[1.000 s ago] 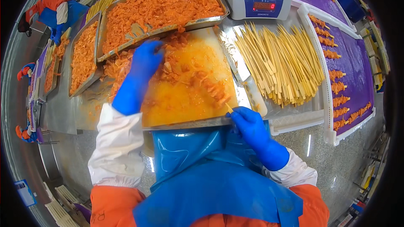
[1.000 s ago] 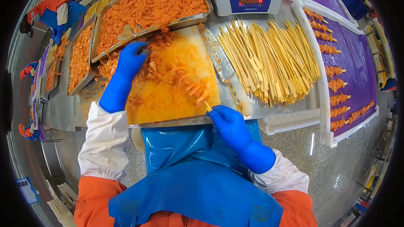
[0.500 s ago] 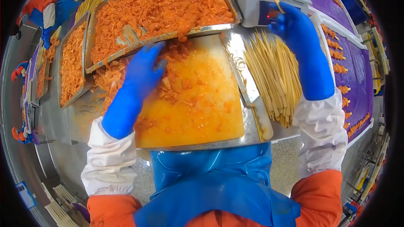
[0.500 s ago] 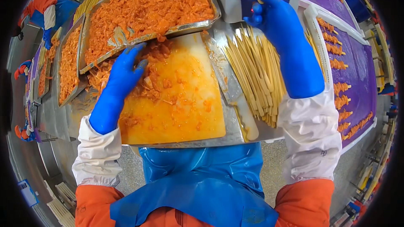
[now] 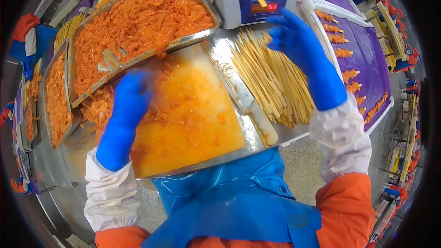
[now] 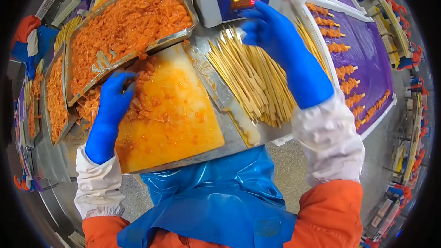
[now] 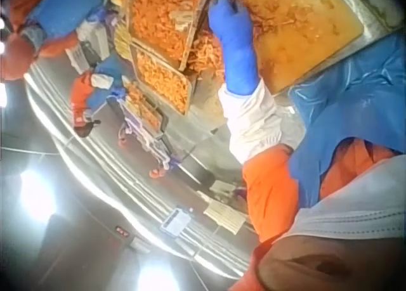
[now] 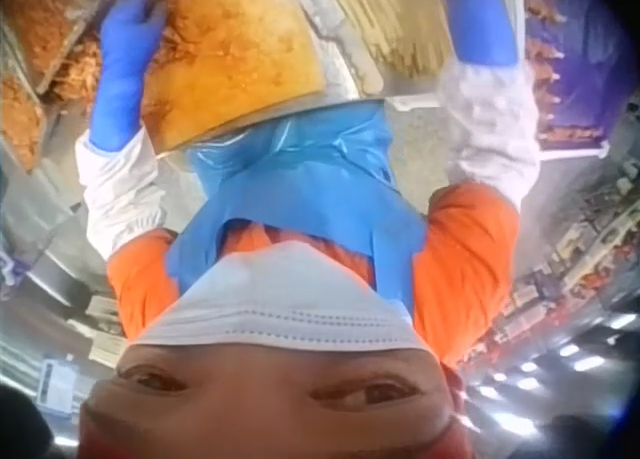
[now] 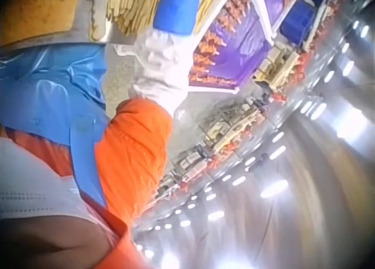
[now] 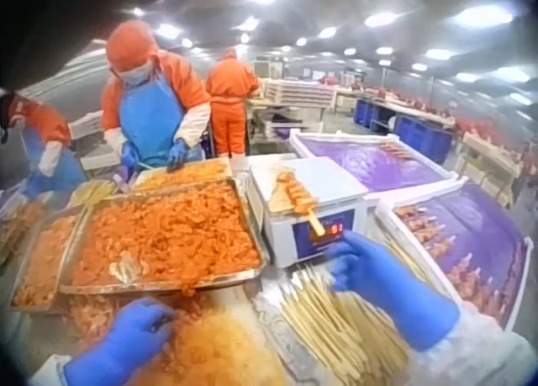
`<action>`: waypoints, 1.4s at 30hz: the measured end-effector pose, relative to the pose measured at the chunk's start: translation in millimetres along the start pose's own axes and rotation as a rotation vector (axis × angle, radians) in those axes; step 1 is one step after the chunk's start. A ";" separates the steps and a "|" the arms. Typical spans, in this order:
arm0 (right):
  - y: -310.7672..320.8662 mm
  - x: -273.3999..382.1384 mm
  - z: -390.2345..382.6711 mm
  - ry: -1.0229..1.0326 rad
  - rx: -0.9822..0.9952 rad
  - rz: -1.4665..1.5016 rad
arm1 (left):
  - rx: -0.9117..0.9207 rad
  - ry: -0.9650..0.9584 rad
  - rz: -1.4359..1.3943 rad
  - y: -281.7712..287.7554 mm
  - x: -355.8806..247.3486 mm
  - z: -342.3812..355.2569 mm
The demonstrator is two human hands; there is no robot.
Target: Manually skewering marinated pieces of meat onto wooden sticks in an industrial food production setting.
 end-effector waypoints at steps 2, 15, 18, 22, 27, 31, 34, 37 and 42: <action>-27.9 10.0 13.4 0.003 -0.033 0.048 | 0.003 0.075 -0.096 11.6 -22.0 -15.3; -71.0 -113.8 -198.9 -0.196 0.110 -0.231 | 0.037 0.062 -0.062 0.8 -64.9 -127.7; -42.8 -158.5 -253.3 -0.420 0.041 -0.192 | 0.158 -0.111 -0.010 -5.7 -55.3 -128.2; -36.2 -167.7 -263.5 -0.481 -0.010 -0.284 | 0.020 0.016 0.061 7.9 -36.5 -123.8; -52.1 -158.7 -246.7 -0.356 0.040 -0.355 | -0.047 0.204 -0.155 17.9 -63.5 -106.1; -63.0 -161.8 -245.9 -0.339 0.091 -0.380 | -0.137 0.153 -0.138 15.1 -68.9 -116.4; -63.1 -175.6 -242.8 -0.313 0.136 -0.457 | -0.086 0.148 -0.084 -0.5 -60.1 -129.7; -66.2 -178.2 -239.2 -0.336 0.140 -0.451 | -0.085 0.043 -0.113 -16.1 -70.9 -130.3; -69.7 -175.7 -236.9 -0.299 0.156 -0.518 | -0.110 0.111 -0.052 -29.3 -68.2 -126.7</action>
Point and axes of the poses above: each hand's wrist, its own z-axis towards the middle knuckle, its own y-axis out of the back of the hand, x = y × z, the point moved 4 cm from there along z, towards the middle knuckle, and after that the axes turned 9 degrees about -x, right-handed, at the moved point
